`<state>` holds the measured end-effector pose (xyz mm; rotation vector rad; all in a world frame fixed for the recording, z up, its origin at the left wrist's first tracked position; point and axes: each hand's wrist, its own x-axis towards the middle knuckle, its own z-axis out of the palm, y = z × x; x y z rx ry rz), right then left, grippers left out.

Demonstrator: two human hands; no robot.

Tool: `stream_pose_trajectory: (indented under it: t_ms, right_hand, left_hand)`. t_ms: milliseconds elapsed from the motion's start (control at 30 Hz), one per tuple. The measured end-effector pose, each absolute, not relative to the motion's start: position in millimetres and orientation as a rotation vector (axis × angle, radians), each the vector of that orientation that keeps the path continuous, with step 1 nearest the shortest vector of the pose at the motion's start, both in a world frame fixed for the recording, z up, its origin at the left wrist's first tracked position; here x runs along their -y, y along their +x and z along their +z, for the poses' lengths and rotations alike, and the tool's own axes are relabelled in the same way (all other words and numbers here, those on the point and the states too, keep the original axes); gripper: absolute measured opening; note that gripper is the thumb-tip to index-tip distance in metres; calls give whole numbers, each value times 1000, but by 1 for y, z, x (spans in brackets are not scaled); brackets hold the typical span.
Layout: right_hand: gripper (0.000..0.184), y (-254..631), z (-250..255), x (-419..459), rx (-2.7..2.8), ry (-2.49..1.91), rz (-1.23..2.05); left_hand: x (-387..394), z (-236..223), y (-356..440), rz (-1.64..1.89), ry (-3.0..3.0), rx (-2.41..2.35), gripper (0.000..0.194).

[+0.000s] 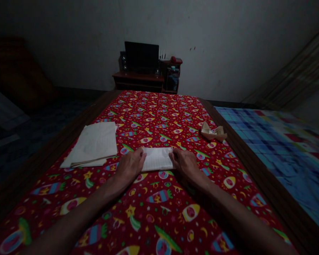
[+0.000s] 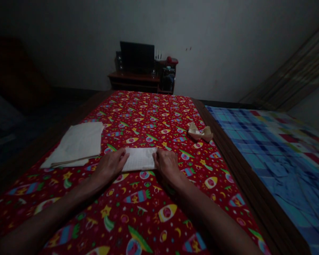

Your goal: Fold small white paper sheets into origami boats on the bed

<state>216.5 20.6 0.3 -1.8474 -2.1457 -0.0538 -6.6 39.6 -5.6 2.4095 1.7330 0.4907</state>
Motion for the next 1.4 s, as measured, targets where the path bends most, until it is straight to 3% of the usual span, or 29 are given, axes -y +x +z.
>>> stream_pose_trajectory:
  t_ms: [133, 233, 333, 467, 633, 1400]
  right_hand:
    - [24, 218, -6, -20, 2186, -1808, -127]
    - [26, 219, -12, -21, 2201, -1780, -173]
    - [26, 219, -15, -21, 2198, -1760, -212]
    - [30, 219, -16, -20, 2173, -1705, -250]
    - [30, 219, -17, -21, 2153, -1667, -295]
    - [30, 216, -22, -23, 2159, -1726, -336]
  left_hand:
    - [-32, 5, -12, 384, 2502, -1783, 27]
    - [-26, 18, -9, 542, 2631, -1776, 33]
    - [-17, 20, 5, 702, 2832, -1516, 39]
    - [-1, 0, 26, 528, 2969, -1119, 45]
    - [4, -19, 28, 486, 2979, -1132, 48]
    - [5, -22, 28, 446, 2932, -1197, 46]
